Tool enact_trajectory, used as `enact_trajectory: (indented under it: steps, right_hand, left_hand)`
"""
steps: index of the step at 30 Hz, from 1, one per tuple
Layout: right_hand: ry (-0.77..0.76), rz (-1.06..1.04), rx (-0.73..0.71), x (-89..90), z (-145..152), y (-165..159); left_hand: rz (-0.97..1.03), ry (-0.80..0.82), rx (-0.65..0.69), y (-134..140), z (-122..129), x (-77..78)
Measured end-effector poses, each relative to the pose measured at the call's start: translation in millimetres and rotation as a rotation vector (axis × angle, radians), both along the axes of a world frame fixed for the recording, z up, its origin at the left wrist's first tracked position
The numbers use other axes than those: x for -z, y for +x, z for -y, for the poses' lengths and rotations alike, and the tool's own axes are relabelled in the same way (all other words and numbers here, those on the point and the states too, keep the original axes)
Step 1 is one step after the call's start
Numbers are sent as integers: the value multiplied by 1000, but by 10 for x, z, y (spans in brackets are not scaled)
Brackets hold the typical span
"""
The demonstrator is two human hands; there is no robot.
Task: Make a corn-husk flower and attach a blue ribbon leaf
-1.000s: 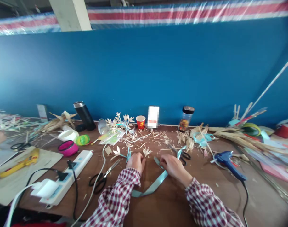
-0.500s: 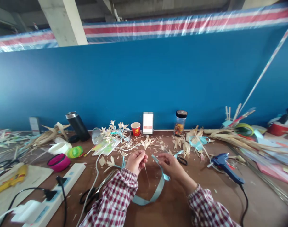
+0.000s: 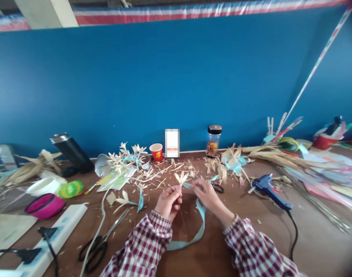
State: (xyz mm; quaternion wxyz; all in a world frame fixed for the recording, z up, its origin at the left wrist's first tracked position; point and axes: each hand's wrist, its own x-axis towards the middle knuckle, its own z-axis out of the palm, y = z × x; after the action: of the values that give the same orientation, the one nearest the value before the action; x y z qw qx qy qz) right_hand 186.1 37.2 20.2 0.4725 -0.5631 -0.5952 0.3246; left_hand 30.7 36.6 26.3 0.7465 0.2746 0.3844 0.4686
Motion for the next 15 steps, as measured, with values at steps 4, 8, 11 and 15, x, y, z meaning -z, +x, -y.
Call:
enact_trajectory:
  steps: [4, 8, 11, 15]
  right_hand:
    - [-15, -16, 9, -49, 27, 7]
    - [-31, -35, 19, -77, 48, 8]
    - [-68, -62, 20, -88, 57, -11]
    - [-49, -51, 35, -46, 50, -36]
  left_hand:
    - [69, -29, -2, -15, 8, 12]
    - [104, -50, 11, -38, 11, 47]
    - [90, -70, 2, -41, 13, 59]
    - [70, -85, 39, -9, 27, 62]
